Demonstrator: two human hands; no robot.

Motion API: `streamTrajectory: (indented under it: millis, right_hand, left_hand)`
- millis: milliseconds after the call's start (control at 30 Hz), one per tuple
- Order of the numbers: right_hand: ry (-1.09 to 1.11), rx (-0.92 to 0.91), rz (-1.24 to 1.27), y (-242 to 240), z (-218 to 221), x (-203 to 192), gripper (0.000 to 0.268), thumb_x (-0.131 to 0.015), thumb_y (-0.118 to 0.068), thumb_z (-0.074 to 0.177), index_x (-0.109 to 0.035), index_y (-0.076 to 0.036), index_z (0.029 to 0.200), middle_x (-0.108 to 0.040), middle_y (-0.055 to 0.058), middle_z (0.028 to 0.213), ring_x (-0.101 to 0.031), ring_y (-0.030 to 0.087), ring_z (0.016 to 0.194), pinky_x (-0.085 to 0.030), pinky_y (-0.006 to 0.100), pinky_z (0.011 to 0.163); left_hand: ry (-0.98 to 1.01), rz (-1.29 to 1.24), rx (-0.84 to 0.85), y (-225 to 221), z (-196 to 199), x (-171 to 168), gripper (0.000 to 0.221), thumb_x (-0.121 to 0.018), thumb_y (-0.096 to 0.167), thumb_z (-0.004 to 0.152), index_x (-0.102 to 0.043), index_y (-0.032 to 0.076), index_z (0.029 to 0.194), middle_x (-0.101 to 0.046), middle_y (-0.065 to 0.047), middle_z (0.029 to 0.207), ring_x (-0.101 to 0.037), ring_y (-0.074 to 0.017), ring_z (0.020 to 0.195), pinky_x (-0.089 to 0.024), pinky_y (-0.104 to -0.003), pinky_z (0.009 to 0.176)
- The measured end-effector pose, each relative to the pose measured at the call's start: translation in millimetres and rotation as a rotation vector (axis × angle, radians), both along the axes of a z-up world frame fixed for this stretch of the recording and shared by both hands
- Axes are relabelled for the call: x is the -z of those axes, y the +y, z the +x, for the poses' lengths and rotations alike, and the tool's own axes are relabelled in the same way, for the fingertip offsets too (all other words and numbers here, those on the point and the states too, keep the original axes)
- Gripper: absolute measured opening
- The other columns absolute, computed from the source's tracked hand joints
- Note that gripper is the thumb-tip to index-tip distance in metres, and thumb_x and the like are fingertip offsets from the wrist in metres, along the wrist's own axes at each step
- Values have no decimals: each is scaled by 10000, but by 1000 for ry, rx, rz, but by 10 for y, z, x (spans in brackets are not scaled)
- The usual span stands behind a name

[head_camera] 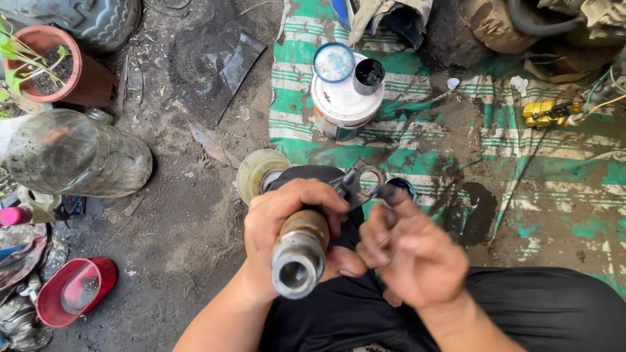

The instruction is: Applying grease to the steering stem and bearings of a motorcycle fork assembly.

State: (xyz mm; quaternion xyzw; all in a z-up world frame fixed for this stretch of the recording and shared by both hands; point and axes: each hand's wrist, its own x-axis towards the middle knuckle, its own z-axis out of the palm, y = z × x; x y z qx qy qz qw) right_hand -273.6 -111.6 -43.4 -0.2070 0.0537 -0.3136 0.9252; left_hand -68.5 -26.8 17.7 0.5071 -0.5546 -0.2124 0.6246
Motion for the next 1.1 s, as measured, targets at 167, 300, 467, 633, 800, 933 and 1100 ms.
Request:
streamTrajectory:
  millis: [167, 300, 467, 633, 800, 933, 1100]
  right_hand:
    - [166, 78, -212, 310, 13, 284, 713, -590, 45, 946, -479, -12, 1649, -633, 182, 1066, -535, 222, 903, -417, 322, 761]
    - [303, 50, -344, 350, 33, 420, 806, -564, 111, 909, -432, -25, 1691, -629, 160, 1057, -510, 179, 857, -407, 276, 734]
    - [541, 78, -673, 368, 51, 353, 822, -589, 64, 881, -425, -6, 1684, -671, 149, 1057, -558, 190, 889, -434, 289, 811]
    - [642, 130, -866, 363, 82, 358, 827, -594, 29, 859, -412, 48, 1665, -698, 144, 1014, -586, 198, 853, -488, 309, 791]
    - [713, 170, -1012, 358, 102, 341, 867, -606, 20, 782, -452, 39, 1635, -740, 130, 953, -624, 203, 784, -512, 303, 714]
    - [827, 226, -1182, 376, 144, 274, 829, -682, 16, 773, -514, 47, 1584, -750, 72, 905, -640, 188, 723, -562, 290, 703]
    - [896, 269, -1398, 418, 239, 152, 849, -731, -60, 797, -470, 120, 1585, -799, 143, 1056, -701, 223, 691, -597, 322, 640]
  left_hand:
    - [28, -17, -14, -40, 1, -2, 530, -952, 394, 740, -703, 63, 1072, -689, 2, 767, -652, -111, 659, -537, -258, 639]
    - [14, -6, -3, -34, 18, -21, 485, -943, 346, 773, -703, 64, 1085, -699, -2, 785, -657, -123, 677, -546, -271, 668]
    - [59, -14, 2, -29, 14, -12, 475, -942, 327, 780, -705, 59, 1093, -702, -9, 815, -660, -113, 688, -546, -268, 656]
    - [72, -16, 12, -28, 29, -15, 498, -943, 351, 770, -706, 57, 1093, -696, -7, 790, -650, -112, 675, -542, -265, 651]
    - [29, -1, 4, -21, 53, -23, 502, -977, 305, 713, -714, 72, 1070, -709, -6, 820, -670, -116, 684, -553, -270, 653]
    - [47, -5, 19, -12, 62, -25, 521, -994, 287, 697, -712, 70, 1077, -715, -8, 842, -680, -118, 703, -561, -270, 668]
    - [57, 0, 8, -1, 68, -21, 545, -992, 319, 675, -718, 71, 1076, -692, 14, 779, -653, -104, 691, -551, -259, 664]
